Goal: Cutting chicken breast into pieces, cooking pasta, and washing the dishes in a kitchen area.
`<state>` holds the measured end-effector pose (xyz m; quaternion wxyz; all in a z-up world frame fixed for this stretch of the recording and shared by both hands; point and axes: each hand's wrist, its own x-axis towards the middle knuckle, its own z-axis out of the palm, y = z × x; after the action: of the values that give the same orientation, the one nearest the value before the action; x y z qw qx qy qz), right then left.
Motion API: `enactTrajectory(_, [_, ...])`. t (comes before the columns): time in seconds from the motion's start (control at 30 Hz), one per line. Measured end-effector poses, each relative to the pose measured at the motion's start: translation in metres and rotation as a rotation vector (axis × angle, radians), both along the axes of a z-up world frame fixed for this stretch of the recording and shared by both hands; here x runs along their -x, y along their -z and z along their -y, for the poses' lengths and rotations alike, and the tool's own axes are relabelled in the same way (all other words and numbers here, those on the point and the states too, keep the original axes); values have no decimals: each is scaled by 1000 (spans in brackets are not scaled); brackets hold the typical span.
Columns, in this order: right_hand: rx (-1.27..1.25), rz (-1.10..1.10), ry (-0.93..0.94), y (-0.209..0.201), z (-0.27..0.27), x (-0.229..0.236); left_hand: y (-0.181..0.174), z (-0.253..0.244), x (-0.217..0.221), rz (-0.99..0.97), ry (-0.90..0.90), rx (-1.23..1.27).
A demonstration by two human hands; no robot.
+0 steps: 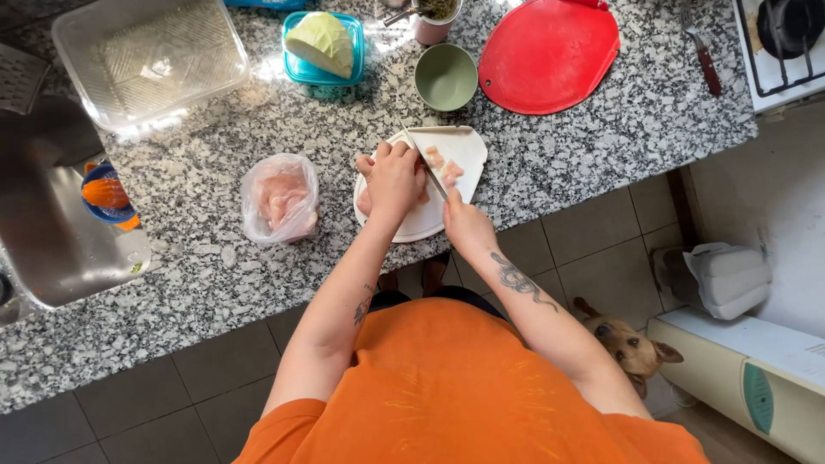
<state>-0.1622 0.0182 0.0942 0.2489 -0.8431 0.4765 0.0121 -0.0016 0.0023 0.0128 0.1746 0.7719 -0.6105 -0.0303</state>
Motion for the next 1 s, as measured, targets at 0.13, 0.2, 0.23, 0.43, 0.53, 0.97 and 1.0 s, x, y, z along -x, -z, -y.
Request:
enactTrajectory(0.13, [64,-69,-25,-10,-16,21,6,6,-5,19,-22,0])
enactTrajectory(0.2, [63,-105,9,-2,-26,30,15,0,1,14,8,-34])
enactTrajectory(0.23, [48,-110,8,-3,-25,26,3,-6,4,9,9,-49])
enactTrajectory(0.43, [178,-185,-11,-8,-17,42,-36,-11,-12,-124,136,-129])
enactTrajectory(0.53, [131,-165,56,-24,-35,57,-65,-28,-33,-168,170,-194])
enactTrajectory(0.97, [48,-204,-43,-23,-49,33,-73,-93,-42,-219,-90,-255])
enactTrajectory(1.0, [12,-200,-82,-25,-53,23,-72,-95,-40,-208,-115,-197])
